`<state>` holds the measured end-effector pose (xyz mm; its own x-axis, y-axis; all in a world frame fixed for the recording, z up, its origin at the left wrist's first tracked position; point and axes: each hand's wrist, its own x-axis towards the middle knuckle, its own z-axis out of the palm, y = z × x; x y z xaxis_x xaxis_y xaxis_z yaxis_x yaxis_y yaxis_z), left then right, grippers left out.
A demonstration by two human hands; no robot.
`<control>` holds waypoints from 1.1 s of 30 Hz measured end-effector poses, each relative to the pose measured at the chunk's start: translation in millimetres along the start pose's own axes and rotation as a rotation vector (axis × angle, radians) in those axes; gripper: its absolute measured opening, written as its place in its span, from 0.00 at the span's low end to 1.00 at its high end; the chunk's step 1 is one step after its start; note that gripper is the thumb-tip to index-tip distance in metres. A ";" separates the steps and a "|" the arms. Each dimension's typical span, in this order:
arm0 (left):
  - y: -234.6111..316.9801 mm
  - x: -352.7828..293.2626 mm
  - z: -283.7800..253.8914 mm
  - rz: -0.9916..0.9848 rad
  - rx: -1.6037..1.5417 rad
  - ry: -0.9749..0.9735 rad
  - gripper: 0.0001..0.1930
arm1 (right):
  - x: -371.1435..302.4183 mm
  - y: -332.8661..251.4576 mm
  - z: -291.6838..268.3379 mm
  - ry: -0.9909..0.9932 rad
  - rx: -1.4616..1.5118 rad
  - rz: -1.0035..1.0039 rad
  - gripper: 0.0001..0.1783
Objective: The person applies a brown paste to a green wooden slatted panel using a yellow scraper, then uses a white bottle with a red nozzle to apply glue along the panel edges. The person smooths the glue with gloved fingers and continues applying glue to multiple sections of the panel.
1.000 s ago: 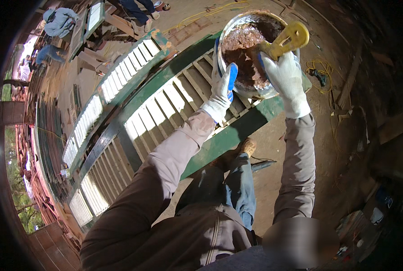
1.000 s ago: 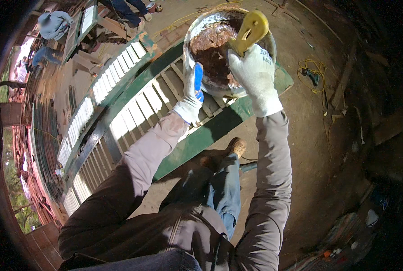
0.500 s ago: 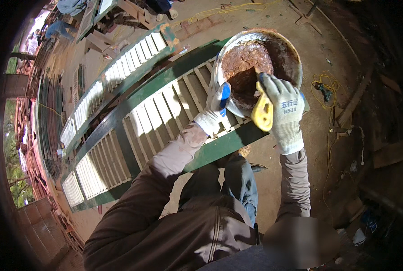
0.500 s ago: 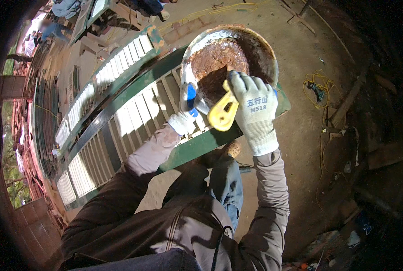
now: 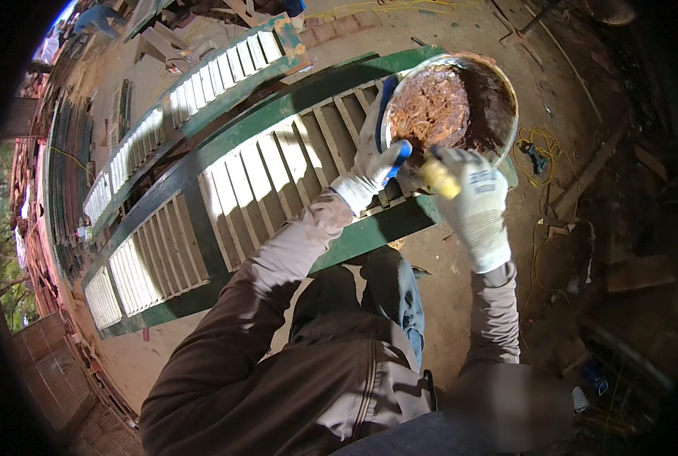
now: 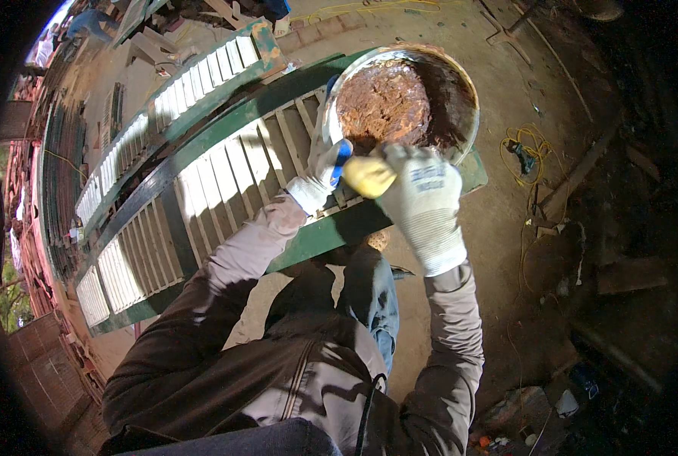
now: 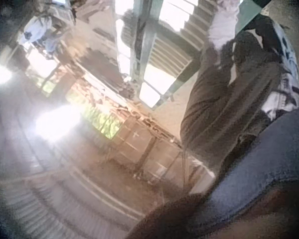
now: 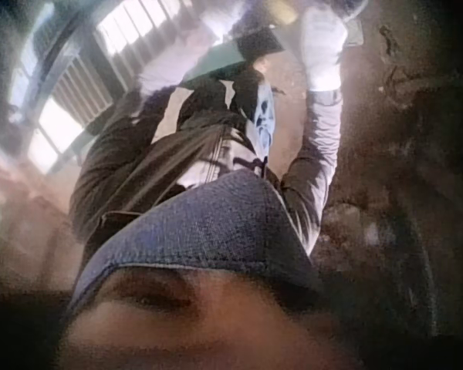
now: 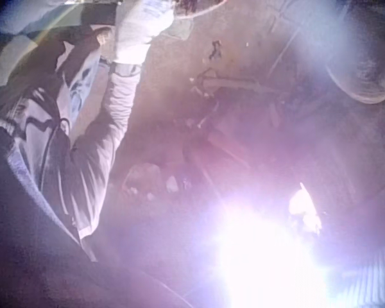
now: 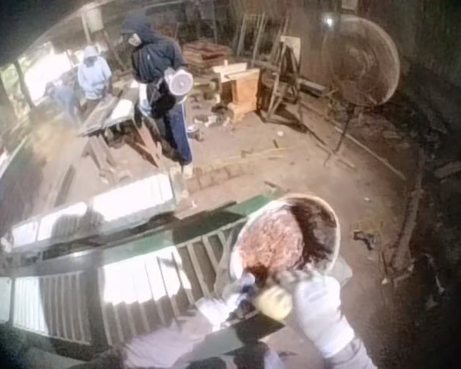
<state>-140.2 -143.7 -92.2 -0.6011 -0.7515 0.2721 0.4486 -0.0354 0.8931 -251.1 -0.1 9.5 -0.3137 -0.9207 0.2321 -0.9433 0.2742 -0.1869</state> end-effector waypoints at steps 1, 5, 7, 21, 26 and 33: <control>0.7 -0.7 0.0 0.004 0.050 -0.003 0.60 | 0.3 4.8 0.6 0.054 0.036 0.054 0.16; -0.6 3.6 -2.0 0.111 0.201 -0.020 0.60 | 14.2 16.7 3.8 0.227 -0.028 0.260 0.17; -0.7 3.3 -1.8 0.164 0.242 -0.028 0.59 | 17.2 7.0 6.9 0.186 0.076 0.277 0.18; 0.7 0.0 -1.3 0.207 0.310 -0.040 0.58 | 11.9 14.3 28.1 0.251 1.329 0.625 0.16; 3.3 5.0 1.1 0.123 0.060 -0.150 0.59 | 18.5 10.7 40.4 0.228 1.440 0.712 0.15; 14.2 -8.5 5.2 0.063 0.115 -0.127 0.60 | -2.5 38.6 33.5 0.203 1.030 0.703 0.19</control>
<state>-132.2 -134.4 -79.9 -0.6562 -0.6605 0.3649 0.4136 0.0897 0.9060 -283.1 3.5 -30.3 -0.8092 -0.5800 -0.0940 -0.0736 0.2588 -0.9631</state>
